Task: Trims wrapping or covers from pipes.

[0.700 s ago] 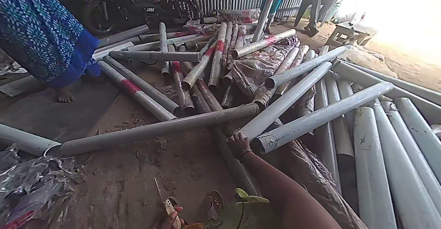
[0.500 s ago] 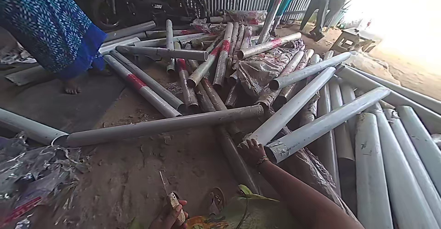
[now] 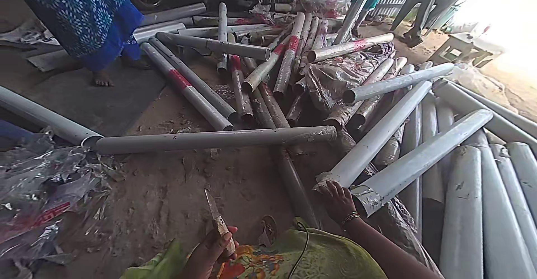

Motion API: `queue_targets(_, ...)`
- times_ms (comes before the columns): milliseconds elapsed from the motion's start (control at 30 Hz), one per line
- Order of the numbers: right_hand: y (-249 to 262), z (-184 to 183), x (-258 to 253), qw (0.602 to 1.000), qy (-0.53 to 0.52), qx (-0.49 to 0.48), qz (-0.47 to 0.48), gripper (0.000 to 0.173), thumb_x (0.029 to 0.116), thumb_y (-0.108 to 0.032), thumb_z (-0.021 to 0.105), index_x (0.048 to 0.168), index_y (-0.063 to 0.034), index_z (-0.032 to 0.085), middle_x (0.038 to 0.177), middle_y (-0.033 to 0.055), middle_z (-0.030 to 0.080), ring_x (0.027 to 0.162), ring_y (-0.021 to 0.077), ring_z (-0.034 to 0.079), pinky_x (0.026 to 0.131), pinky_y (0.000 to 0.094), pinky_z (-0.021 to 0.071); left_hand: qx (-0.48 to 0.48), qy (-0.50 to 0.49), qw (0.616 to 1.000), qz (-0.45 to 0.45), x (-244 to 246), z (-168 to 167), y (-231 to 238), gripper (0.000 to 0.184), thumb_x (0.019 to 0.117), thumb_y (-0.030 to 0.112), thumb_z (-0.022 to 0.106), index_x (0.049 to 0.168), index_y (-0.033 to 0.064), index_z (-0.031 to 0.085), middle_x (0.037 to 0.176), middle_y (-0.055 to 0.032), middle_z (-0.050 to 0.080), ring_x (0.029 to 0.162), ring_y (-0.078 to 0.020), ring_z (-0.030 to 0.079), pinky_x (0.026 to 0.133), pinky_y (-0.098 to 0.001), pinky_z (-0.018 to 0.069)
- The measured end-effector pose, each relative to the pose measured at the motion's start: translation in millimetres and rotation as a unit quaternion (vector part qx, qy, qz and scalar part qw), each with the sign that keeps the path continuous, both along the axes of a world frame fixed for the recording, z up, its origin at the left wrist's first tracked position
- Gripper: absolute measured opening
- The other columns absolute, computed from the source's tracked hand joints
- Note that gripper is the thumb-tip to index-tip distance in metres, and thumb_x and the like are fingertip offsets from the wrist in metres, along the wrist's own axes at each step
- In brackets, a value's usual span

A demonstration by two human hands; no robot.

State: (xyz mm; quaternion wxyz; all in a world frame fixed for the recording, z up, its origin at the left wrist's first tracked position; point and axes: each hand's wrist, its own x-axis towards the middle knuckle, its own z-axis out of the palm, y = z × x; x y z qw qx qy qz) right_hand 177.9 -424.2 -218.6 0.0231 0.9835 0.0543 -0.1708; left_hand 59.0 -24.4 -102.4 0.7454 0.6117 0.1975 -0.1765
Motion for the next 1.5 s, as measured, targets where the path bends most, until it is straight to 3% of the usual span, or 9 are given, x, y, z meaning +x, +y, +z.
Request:
queue_targets(133, 8.5, 23.4, 25.8, 0.997, 0.070, 0.006, 0.037, 0.062, 0.1000, -0.043, 0.060, 0.155, -0.0191, 0.046, 0.163, 0.0182, 0.035, 0.155, 0.0398, 0.023, 0.122, 0.0657, 0.0112, 0.007, 0.001, 1.000, -0.002, 1.7, -2.1, -2.5, 0.025, 0.1047, 0.013, 0.042, 0.121, 0.0030, 0.057, 0.088, -0.0014, 0.071, 0.074, -0.0103, 0.070, 0.074, -0.0249, 0.0603)
queue_targets(267, 29.0, 40.7, 70.8, 0.995, 0.093, -0.003, 0.047, 0.058, 0.1056, -0.053, 0.046, 0.135, -0.0054, 0.063, 0.139, 0.0215, 0.060, 0.138, 0.0390, 0.048, 0.122, 0.0617, 0.0140, 0.022, 0.026, 0.999, 0.006, 6.8, -7.7, -3.6, 0.025, 0.1053, 0.013, 0.040, 0.121, 0.0039, 0.058, 0.086, -0.0007, 0.071, 0.074, -0.0104, 0.071, 0.073, -0.0249, 0.0602)
queue_targets(433, 31.2, -8.6, 163.6, 0.977, 0.084, 0.100, -0.166, 0.053, 0.1054, -0.039, 0.053, 0.142, -0.0009, 0.055, 0.139, 0.0256, 0.059, 0.130, 0.0422, 0.057, 0.106, 0.0617, 0.0440, 0.042, 0.067, 0.997, 0.021, 15.5, -11.1, -8.3, 0.026, 0.1081, 0.011, 0.036, 0.121, 0.0034, 0.057, 0.086, -0.0019, 0.071, 0.072, -0.0111, 0.071, 0.071, -0.0253, 0.0604)
queue_targets(567, 44.8, -22.4, 204.9, 0.855, 0.086, 0.272, -0.432, 0.067, 0.1086, -0.040, 0.048, 0.152, 0.0089, 0.033, 0.150, 0.0299, 0.047, 0.139, 0.0376, 0.050, 0.114, 0.0510, 0.0398, 0.053, 0.090, 0.994, 0.032, 20.0, -12.9, -10.5, 0.026, 0.1090, 0.010, 0.034, 0.121, 0.0033, 0.056, 0.086, -0.0005, 0.070, 0.074, -0.0106, 0.071, 0.074, -0.0256, 0.0608)
queue_targets(800, 36.3, -53.5, 228.1, 0.659, -0.003, 0.445, -0.606, 0.073, 0.1050, -0.040, 0.054, 0.158, 0.0012, 0.025, 0.149, 0.0266, 0.049, 0.135, 0.0365, 0.052, 0.107, 0.0514, 0.0447, 0.054, 0.101, 0.993, 0.032, 28.7, -17.3, -13.7, 0.026, 0.1085, 0.009, 0.032, 0.118, 0.0053, 0.056, 0.085, 0.0010, 0.071, 0.076, -0.0109, 0.072, 0.076, -0.0270, 0.0614)
queue_targets(1033, 32.0, -68.5, 234.1, 0.531, -0.082, 0.528, -0.657, 0.064, 0.1092, -0.049, 0.040, 0.138, 0.0049, 0.055, 0.147, 0.0252, 0.052, 0.135, 0.0346, 0.051, 0.110, 0.0508, 0.0412, 0.051, 0.105, 0.992, 0.037, 28.9, -21.7, -16.5, 0.027, 0.1085, 0.009, 0.032, 0.118, 0.0058, 0.057, 0.085, -0.0002, 0.072, 0.077, -0.0121, 0.073, 0.077, -0.0282, 0.0617)
queue_targets(1233, 56.1, -87.2, 233.8, 0.379, -0.103, 0.630, -0.670, 0.056, 0.1104, -0.040, 0.042, 0.146, 0.0030, 0.044, 0.148, 0.0250, 0.045, 0.131, 0.0347, 0.049, 0.104, 0.0523, 0.0440, 0.063, 0.113, 0.991, 0.035, 32.6, -23.2, -16.9, 0.027, 0.1085, 0.009, 0.032, 0.119, 0.0051, 0.057, 0.087, -0.0003, 0.071, 0.077, -0.0112, 0.072, 0.076, -0.0272, 0.0610)
queue_targets(1400, 50.9, -89.7, 235.1, 0.358, -0.062, 0.663, -0.655, 0.046, 0.1086, -0.023, 0.051, 0.147, -0.0009, 0.039, 0.141, 0.0196, 0.047, 0.120, 0.0281, 0.052, 0.099, 0.0453, 0.0467, 0.057, 0.122, 0.990, 0.040, 34.1, -23.6, -16.0, 0.027, 0.1087, 0.009, 0.032, 0.118, 0.0052, 0.057, 0.085, -0.0003, 0.071, 0.075, -0.0115, 0.072, 0.076, -0.0272, 0.0611)
queue_targets(1500, 51.3, -100.2, 239.0, 0.393, -0.041, 0.652, -0.647, 0.045, 0.1084, -0.027, 0.051, 0.146, -0.0041, 0.041, 0.135, 0.0182, 0.050, 0.114, 0.0276, 0.053, 0.094, 0.0465, 0.0472, 0.054, 0.117, 0.991, 0.038, 33.1, -23.6, -13.5, 0.027, 0.1085, 0.009, 0.032, 0.118, 0.0051, 0.057, 0.086, -0.0004, 0.071, 0.076, -0.0114, 0.071, 0.077, -0.0274, 0.0609)
